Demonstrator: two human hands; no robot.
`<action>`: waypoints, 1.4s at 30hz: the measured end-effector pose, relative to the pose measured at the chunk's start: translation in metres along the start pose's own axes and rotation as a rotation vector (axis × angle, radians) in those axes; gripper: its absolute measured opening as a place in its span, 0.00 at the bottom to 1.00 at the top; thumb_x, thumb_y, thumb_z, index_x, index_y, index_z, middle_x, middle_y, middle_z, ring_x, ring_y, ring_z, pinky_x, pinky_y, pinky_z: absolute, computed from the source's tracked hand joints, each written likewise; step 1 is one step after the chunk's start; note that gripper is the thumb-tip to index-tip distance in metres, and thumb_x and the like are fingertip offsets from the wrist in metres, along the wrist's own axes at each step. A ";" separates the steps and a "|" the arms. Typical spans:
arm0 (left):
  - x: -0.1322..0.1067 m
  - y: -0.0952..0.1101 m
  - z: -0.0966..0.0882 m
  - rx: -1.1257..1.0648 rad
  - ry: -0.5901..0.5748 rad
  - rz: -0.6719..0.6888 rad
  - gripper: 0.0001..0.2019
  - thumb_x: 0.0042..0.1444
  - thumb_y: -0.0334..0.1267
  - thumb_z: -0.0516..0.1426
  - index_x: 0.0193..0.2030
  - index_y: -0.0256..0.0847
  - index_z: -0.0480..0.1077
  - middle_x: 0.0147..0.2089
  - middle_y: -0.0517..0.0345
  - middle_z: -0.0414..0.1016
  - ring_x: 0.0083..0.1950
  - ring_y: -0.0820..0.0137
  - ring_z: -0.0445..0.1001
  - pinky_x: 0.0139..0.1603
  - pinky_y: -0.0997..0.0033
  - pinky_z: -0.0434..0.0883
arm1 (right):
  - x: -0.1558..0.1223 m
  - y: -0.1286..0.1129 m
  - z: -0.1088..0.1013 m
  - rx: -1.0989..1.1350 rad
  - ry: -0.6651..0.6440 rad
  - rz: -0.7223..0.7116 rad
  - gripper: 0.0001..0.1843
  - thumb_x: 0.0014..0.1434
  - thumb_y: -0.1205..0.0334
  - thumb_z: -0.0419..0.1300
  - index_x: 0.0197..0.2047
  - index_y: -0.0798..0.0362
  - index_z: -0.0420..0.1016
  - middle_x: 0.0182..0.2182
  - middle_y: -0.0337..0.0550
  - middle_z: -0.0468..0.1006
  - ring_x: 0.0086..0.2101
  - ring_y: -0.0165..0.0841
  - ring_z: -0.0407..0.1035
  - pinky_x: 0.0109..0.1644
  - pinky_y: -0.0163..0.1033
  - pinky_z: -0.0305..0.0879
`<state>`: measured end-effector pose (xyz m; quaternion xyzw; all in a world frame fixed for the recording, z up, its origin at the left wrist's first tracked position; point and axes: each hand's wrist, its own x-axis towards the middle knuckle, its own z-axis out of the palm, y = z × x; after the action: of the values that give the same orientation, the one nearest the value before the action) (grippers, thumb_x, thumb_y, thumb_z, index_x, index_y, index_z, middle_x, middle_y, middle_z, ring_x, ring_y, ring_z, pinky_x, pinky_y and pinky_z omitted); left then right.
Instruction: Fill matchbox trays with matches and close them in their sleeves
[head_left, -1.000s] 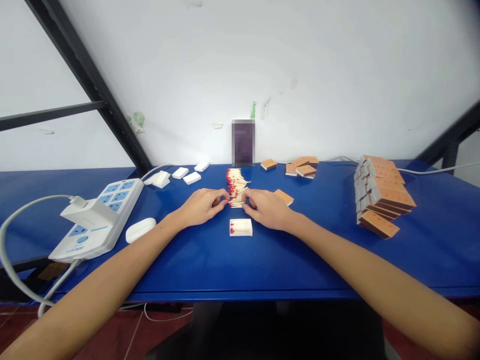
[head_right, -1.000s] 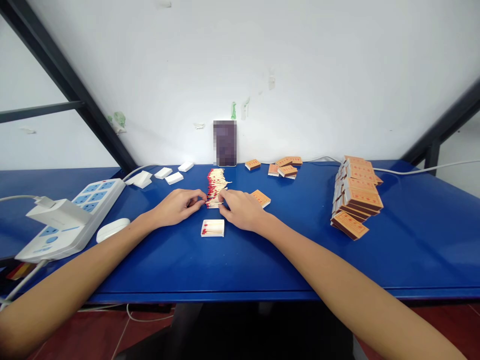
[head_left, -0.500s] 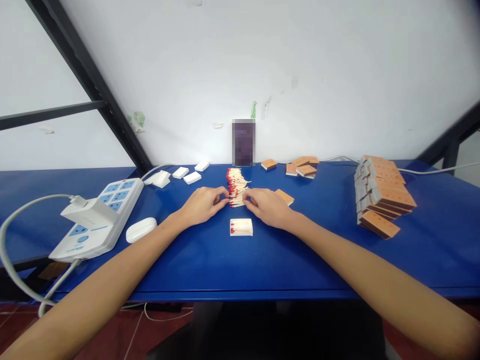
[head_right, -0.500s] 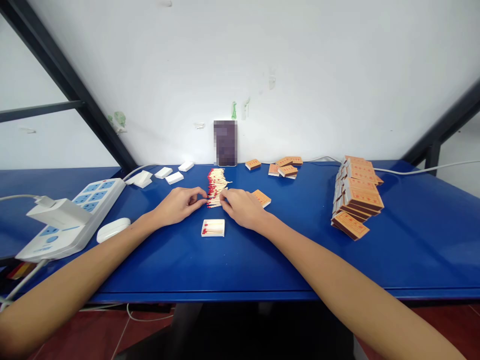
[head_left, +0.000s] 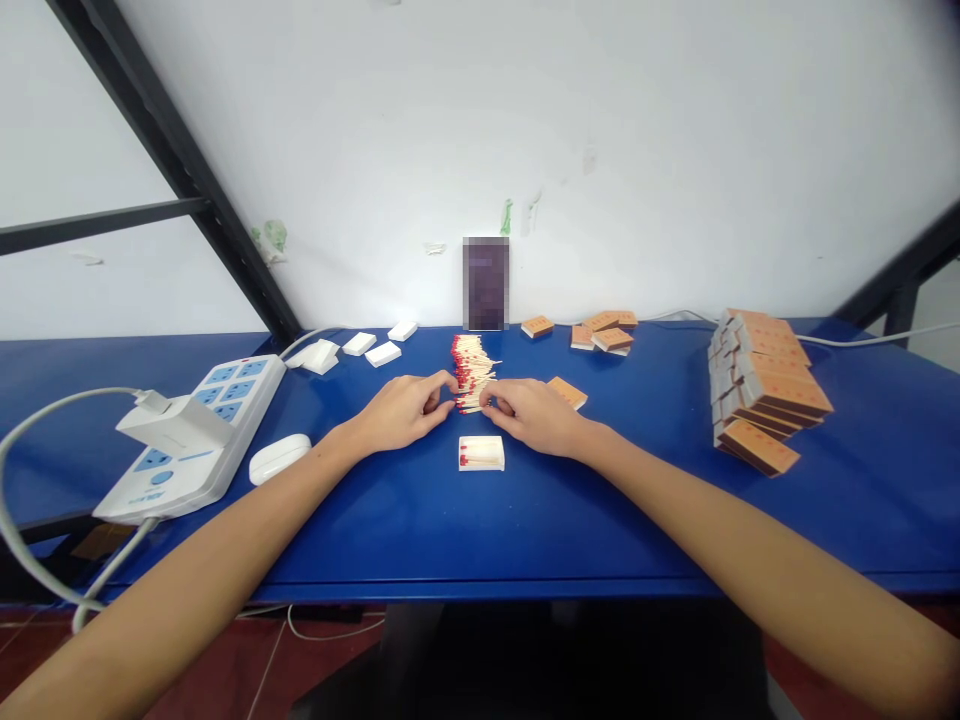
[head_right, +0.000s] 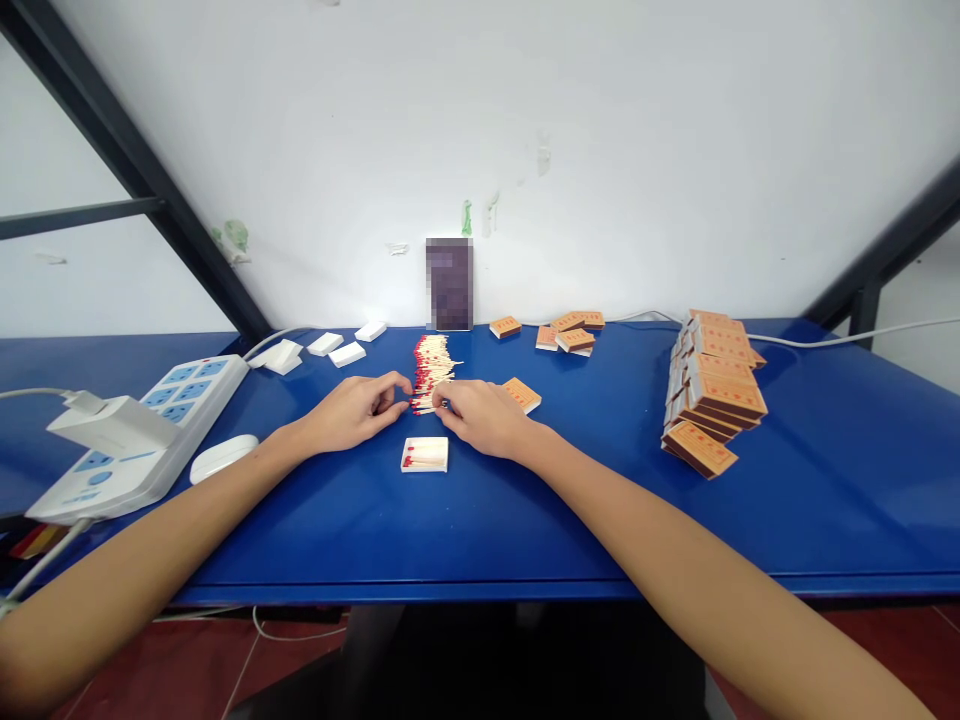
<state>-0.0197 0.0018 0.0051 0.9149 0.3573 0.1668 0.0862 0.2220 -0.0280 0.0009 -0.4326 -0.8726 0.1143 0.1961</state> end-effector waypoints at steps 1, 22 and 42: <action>0.000 0.000 0.000 0.005 -0.008 0.004 0.08 0.64 0.39 0.52 0.48 0.43 0.67 0.25 0.67 0.67 0.25 0.74 0.65 0.29 0.74 0.57 | 0.000 0.000 0.000 -0.003 -0.003 0.004 0.06 0.66 0.64 0.54 0.40 0.52 0.73 0.27 0.37 0.71 0.28 0.29 0.61 0.33 0.34 0.49; 0.001 0.004 -0.001 -0.027 -0.003 0.026 0.09 0.64 0.40 0.52 0.44 0.41 0.73 0.25 0.65 0.66 0.25 0.74 0.64 0.30 0.73 0.59 | -0.001 0.000 -0.001 0.023 -0.008 -0.008 0.06 0.66 0.63 0.54 0.39 0.52 0.73 0.27 0.36 0.70 0.28 0.29 0.61 0.34 0.34 0.51; 0.002 0.005 0.001 0.016 0.000 0.031 0.11 0.64 0.40 0.52 0.41 0.41 0.74 0.29 0.60 0.70 0.29 0.72 0.66 0.33 0.71 0.61 | 0.004 0.007 0.001 0.039 0.035 0.061 0.07 0.66 0.65 0.54 0.39 0.53 0.73 0.25 0.35 0.68 0.25 0.28 0.58 0.33 0.34 0.51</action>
<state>-0.0151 0.0001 0.0064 0.9211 0.3444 0.1650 0.0763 0.2240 -0.0203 -0.0016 -0.4569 -0.8531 0.1294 0.2161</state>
